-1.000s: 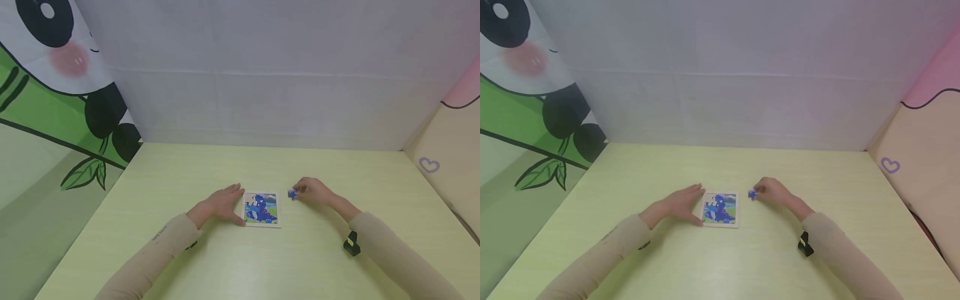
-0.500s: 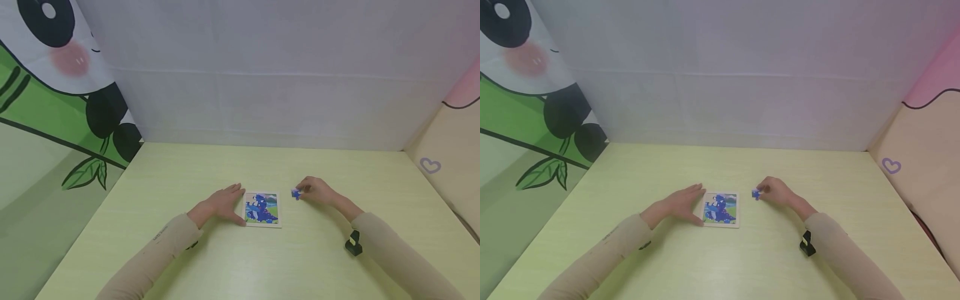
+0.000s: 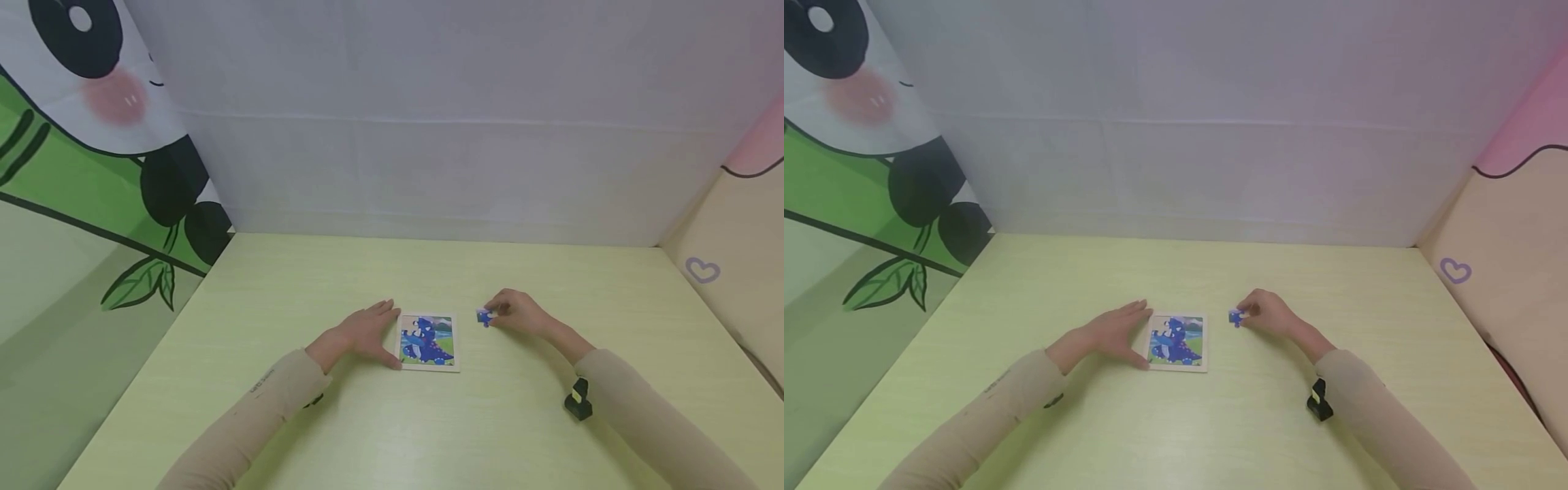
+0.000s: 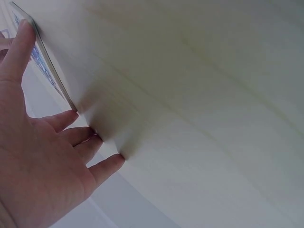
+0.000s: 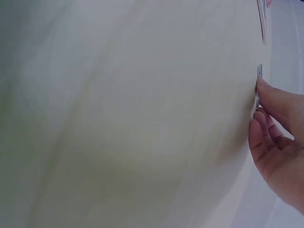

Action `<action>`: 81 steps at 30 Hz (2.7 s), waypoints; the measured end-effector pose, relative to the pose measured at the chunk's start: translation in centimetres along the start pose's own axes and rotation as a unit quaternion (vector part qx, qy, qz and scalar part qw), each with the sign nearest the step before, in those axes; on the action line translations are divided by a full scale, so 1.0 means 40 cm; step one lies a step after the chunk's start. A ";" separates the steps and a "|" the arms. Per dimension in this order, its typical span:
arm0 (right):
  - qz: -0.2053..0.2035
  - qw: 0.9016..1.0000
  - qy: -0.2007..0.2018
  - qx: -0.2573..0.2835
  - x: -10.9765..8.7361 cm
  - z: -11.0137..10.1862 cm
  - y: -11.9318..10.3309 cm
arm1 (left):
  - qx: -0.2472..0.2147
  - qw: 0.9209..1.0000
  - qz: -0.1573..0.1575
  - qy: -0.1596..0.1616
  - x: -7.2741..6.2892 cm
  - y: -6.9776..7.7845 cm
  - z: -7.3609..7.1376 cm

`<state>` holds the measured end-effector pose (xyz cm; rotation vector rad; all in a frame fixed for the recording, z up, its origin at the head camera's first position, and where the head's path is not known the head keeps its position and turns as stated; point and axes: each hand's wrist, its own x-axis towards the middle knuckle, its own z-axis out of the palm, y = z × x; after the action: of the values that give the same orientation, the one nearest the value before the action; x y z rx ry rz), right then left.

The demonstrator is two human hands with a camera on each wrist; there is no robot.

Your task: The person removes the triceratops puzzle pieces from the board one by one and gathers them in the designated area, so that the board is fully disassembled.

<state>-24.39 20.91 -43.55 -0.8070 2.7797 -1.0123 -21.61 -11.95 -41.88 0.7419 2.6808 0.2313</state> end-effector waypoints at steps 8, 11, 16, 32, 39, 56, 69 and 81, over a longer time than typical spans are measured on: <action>0.012 1.000 -0.004 0.005 -0.001 0.000 0.005 | 0.006 1.000 -0.003 -0.002 -0.003 0.005 -0.004; 0.023 1.000 -0.006 0.009 -0.002 -0.001 0.005 | 0.004 1.000 -0.003 -0.001 -0.002 0.005 -0.004; 0.027 0.999 -0.018 0.013 0.003 -0.007 0.007 | 0.008 1.000 -0.006 -0.002 -0.002 0.006 -0.003; 0.023 0.998 -0.055 -0.009 0.073 0.020 -0.080 | 0.006 1.000 -0.002 -0.003 -0.007 0.007 -0.008; 0.021 0.998 -0.067 0.006 0.099 0.064 -0.121 | 0.005 1.000 -0.002 -0.004 -0.007 0.007 -0.008; 0.009 0.996 -0.085 -0.005 0.120 0.130 -0.162 | 0.006 1.000 -0.002 0.002 -0.008 0.009 -0.009; 0.008 0.995 -0.095 -0.025 0.132 0.126 -0.192 | 0.005 1.000 -0.006 0.003 -0.007 0.004 -0.008; 0.061 0.993 -0.102 0.010 0.146 0.129 -0.193 | 0.000 1.000 0.003 0.009 -0.005 0.006 -0.006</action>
<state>-24.68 10.03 -42.18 -0.6855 2.6058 -0.8820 -21.41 -11.87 -41.56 0.7503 2.6959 0.2394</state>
